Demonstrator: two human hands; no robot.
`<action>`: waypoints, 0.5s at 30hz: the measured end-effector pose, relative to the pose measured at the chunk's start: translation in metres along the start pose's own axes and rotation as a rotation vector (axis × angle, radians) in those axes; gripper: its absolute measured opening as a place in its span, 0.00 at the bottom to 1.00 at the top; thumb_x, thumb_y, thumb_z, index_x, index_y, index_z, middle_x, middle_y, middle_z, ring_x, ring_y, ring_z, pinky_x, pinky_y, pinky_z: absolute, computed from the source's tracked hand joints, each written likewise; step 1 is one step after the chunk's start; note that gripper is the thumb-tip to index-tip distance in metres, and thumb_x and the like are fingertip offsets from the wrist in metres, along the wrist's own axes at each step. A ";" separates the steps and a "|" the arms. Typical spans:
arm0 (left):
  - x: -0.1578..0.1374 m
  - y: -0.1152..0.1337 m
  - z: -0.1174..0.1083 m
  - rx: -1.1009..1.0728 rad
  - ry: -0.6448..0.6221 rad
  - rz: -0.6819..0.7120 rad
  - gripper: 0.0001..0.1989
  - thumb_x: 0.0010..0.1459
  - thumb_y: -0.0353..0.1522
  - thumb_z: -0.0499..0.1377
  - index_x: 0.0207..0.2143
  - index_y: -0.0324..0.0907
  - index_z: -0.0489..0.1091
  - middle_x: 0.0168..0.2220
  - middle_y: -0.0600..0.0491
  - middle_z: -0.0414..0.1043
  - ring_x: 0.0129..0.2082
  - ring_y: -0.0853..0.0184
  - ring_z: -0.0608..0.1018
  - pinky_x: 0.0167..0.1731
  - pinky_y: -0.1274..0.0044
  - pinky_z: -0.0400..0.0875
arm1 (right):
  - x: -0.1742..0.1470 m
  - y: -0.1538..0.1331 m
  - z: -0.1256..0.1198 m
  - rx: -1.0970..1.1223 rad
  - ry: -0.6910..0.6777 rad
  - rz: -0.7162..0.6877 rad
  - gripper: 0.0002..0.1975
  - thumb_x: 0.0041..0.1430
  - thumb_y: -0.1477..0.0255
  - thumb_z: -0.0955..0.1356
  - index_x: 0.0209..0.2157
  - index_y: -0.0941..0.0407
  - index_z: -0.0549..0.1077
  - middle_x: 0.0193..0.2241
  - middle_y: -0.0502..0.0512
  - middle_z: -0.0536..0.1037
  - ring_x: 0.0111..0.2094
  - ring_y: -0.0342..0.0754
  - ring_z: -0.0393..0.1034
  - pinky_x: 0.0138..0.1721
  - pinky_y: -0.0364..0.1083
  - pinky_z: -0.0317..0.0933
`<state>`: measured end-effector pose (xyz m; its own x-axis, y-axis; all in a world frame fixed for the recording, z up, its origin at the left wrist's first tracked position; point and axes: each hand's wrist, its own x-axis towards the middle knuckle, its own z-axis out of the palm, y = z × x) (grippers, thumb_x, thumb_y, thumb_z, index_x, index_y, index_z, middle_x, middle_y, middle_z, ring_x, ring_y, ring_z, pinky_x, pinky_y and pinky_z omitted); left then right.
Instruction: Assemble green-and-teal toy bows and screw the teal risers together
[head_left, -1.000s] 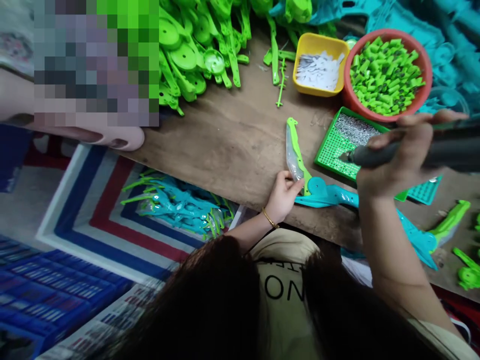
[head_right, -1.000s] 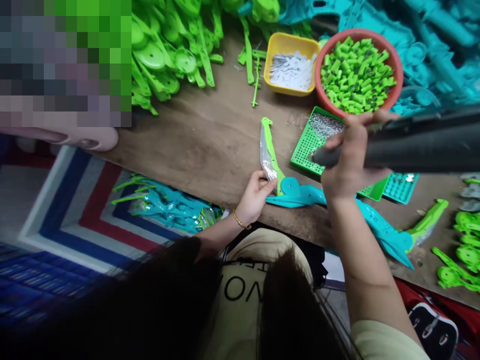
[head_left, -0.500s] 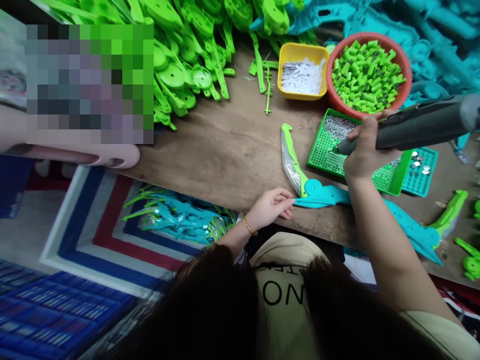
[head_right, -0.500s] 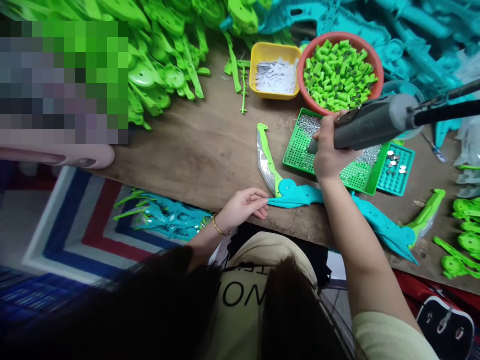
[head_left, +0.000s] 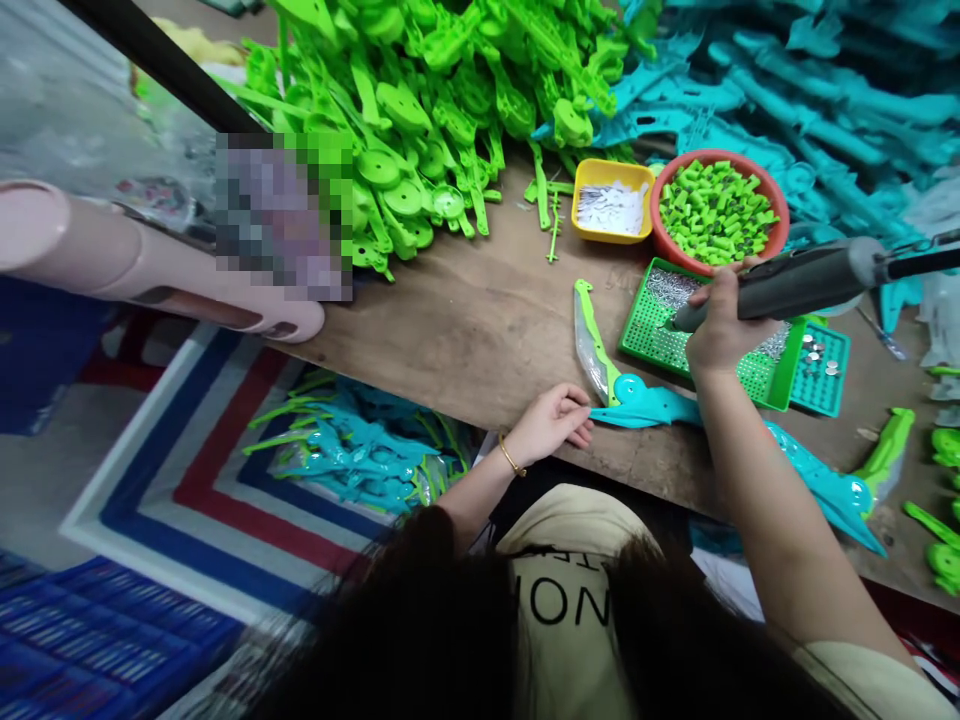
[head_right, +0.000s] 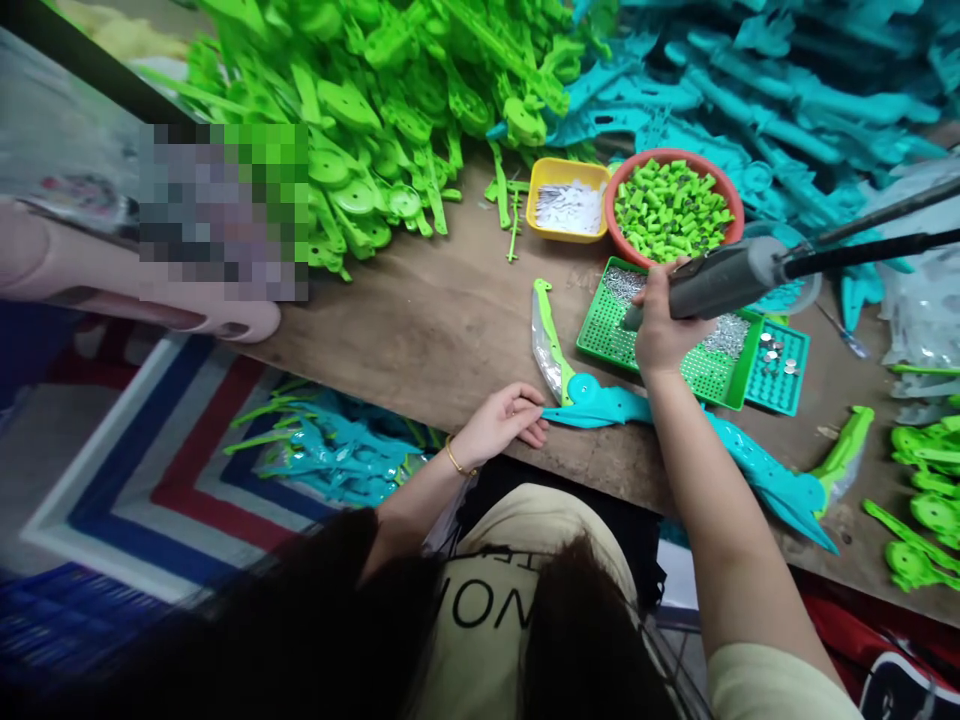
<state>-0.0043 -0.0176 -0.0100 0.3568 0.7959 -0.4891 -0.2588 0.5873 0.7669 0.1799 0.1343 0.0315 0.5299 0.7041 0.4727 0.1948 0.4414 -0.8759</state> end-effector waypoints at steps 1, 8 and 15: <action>0.000 0.000 0.000 -0.001 0.006 0.003 0.14 0.56 0.35 0.63 0.38 0.39 0.62 0.25 0.56 0.74 0.21 0.70 0.79 0.23 0.77 0.77 | 0.000 -0.001 0.000 -0.002 -0.001 0.012 0.19 0.51 0.56 0.71 0.39 0.54 0.68 0.28 0.46 0.72 0.17 0.40 0.66 0.22 0.47 0.65; 0.000 -0.002 0.001 0.002 0.016 0.022 0.13 0.57 0.35 0.63 0.38 0.39 0.62 0.24 0.57 0.73 0.21 0.70 0.79 0.23 0.77 0.77 | -0.003 0.001 0.001 0.071 0.002 0.030 0.17 0.49 0.60 0.71 0.37 0.55 0.68 0.26 0.45 0.72 0.17 0.40 0.65 0.22 0.46 0.64; 0.000 -0.001 0.003 0.011 0.025 0.042 0.15 0.57 0.37 0.63 0.38 0.40 0.60 0.24 0.57 0.73 0.21 0.70 0.79 0.22 0.78 0.77 | 0.002 -0.042 -0.002 0.200 0.025 -0.028 0.09 0.52 0.69 0.71 0.36 0.53 0.69 0.27 0.46 0.74 0.16 0.39 0.65 0.19 0.43 0.60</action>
<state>-0.0016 -0.0182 -0.0093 0.3235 0.8232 -0.4666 -0.2634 0.5519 0.7912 0.1746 0.1157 0.0685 0.5471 0.6774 0.4918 0.0435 0.5637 -0.8248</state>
